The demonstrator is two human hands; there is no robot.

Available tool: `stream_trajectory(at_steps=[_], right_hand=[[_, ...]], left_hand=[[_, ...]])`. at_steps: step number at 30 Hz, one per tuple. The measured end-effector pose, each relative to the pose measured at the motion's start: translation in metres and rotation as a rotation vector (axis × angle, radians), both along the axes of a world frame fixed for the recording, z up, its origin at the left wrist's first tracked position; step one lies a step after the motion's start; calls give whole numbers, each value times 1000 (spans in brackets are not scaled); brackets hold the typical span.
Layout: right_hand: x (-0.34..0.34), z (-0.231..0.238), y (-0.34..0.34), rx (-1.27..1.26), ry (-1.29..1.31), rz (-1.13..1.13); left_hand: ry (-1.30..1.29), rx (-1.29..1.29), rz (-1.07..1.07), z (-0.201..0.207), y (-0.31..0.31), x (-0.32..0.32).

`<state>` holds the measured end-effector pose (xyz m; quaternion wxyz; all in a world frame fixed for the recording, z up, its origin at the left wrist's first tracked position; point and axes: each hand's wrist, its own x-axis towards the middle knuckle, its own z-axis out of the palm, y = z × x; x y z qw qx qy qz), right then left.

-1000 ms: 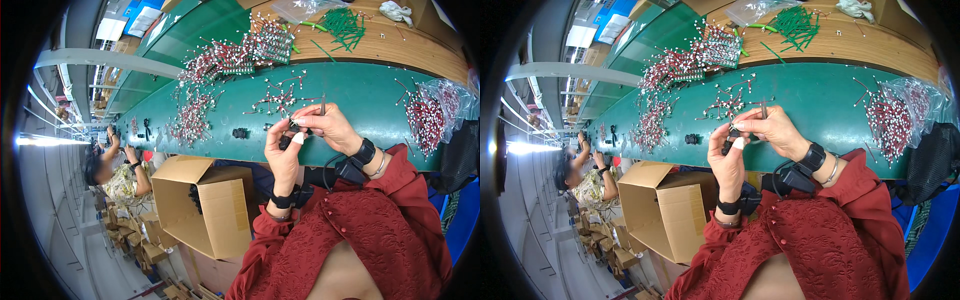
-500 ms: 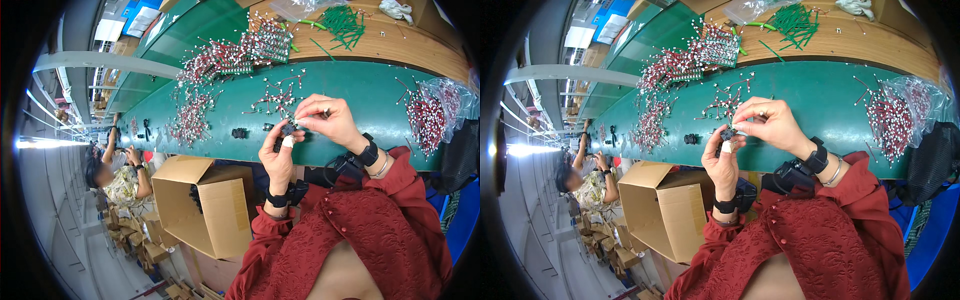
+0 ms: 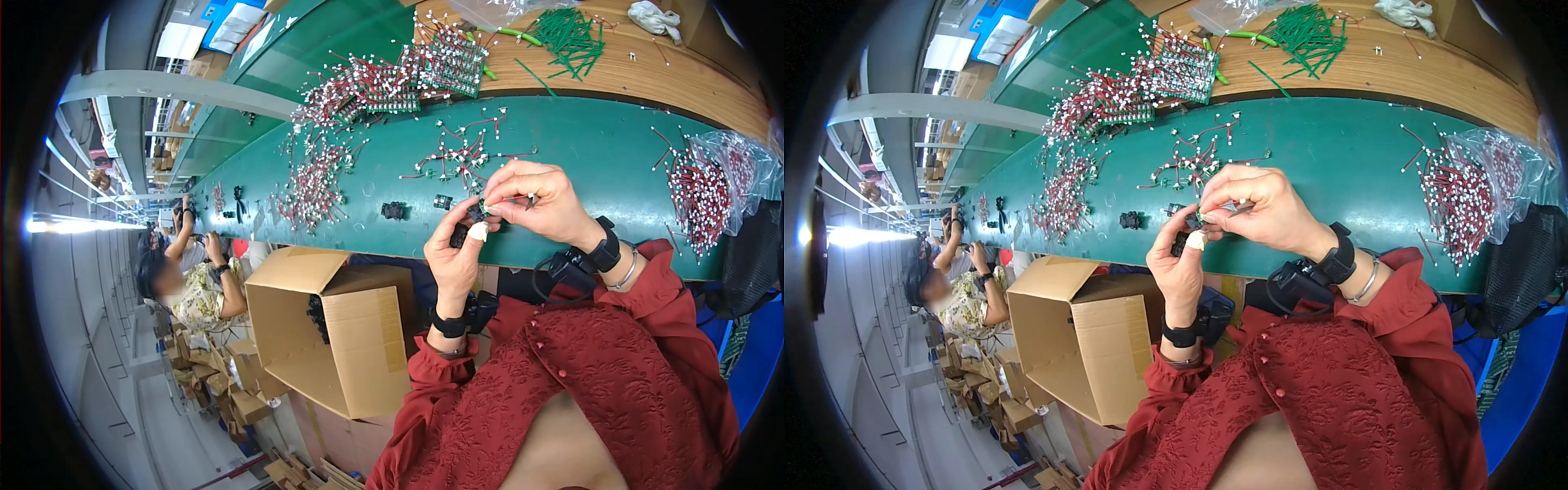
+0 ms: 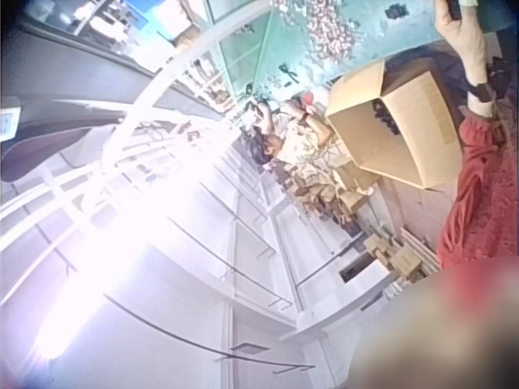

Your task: The person assembles small electronic components by hand at a factory workbench. They repeatedly pick up small black modules and red wires, insert the wires into the modules, and place the assembled units on the table. Other workers are visible in the background performing similar tasks.

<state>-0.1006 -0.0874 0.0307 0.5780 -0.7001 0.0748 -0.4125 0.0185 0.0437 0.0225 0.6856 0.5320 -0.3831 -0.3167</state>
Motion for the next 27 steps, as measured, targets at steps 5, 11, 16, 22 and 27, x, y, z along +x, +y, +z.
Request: stream_trajectory(at_steps=[5, 11, 16, 22, 27], right_hand=[[0, -1, 0, -112, 29, -16], [0, -2, 3, -181, 27, -2], [-5, -4, 4, -324, 161, -65], [4, -8, 4, -240, 32, -113], [-3, 8, -1, -242, 86, -48]], left_hand=[[-350, 73, 19, 1, 3, 11], [-257, 109, -48, 5, 9, 13], [-634, 122, -16, 8, 1, 11], [249, 56, -61, 5, -4, 2], [461, 50, -8, 3, -3, 5]])
